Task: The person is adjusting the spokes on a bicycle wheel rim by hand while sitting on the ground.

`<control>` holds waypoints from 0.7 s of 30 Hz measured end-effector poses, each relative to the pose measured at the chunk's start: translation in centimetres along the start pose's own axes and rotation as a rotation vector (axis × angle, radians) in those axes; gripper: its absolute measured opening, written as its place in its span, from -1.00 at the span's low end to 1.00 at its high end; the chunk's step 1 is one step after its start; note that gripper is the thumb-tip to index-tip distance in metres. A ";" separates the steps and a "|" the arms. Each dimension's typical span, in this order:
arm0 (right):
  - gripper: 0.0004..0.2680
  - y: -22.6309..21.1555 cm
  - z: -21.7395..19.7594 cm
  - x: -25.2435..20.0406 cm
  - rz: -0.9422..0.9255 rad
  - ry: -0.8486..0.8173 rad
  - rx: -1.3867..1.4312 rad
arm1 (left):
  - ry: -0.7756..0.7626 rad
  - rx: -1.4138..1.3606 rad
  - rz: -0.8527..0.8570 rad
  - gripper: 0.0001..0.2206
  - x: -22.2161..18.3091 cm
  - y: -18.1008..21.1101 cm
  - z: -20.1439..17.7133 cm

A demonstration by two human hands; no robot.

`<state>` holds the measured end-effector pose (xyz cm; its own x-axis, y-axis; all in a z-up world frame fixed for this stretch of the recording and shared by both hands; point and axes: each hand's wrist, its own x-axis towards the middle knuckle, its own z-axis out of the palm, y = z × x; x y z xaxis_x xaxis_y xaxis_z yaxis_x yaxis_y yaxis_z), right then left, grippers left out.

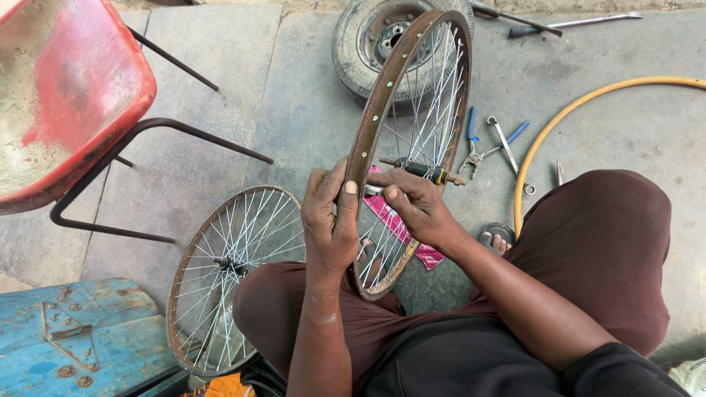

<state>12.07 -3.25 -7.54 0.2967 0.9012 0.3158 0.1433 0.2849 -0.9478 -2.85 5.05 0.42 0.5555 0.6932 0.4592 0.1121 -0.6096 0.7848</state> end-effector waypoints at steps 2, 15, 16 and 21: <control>-0.60 0.7 0.3 0.3 0.061 -0.010 0.153 | -0.013 -0.086 -0.086 -0.69 -0.3 0.0 0.2; -0.66 0.2 0.4 0.6 0.081 -0.026 0.218 | 0.029 -0.126 -0.098 -0.71 -0.3 0.5 0.3; -0.66 0.0 0.4 0.8 0.128 -0.043 0.241 | 0.036 -0.106 -0.091 -0.71 -0.4 0.3 0.3; -0.64 -0.9 -1.2 2.3 0.254 -0.293 0.230 | 0.046 -0.065 -0.095 -0.70 -0.4 -0.3 0.3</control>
<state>13.75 -1.80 -5.93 0.0109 0.9970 0.0772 -0.1235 0.0780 -0.9893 -2.82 4.87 -0.17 0.5066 0.7643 0.3991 0.1075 -0.5153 0.8503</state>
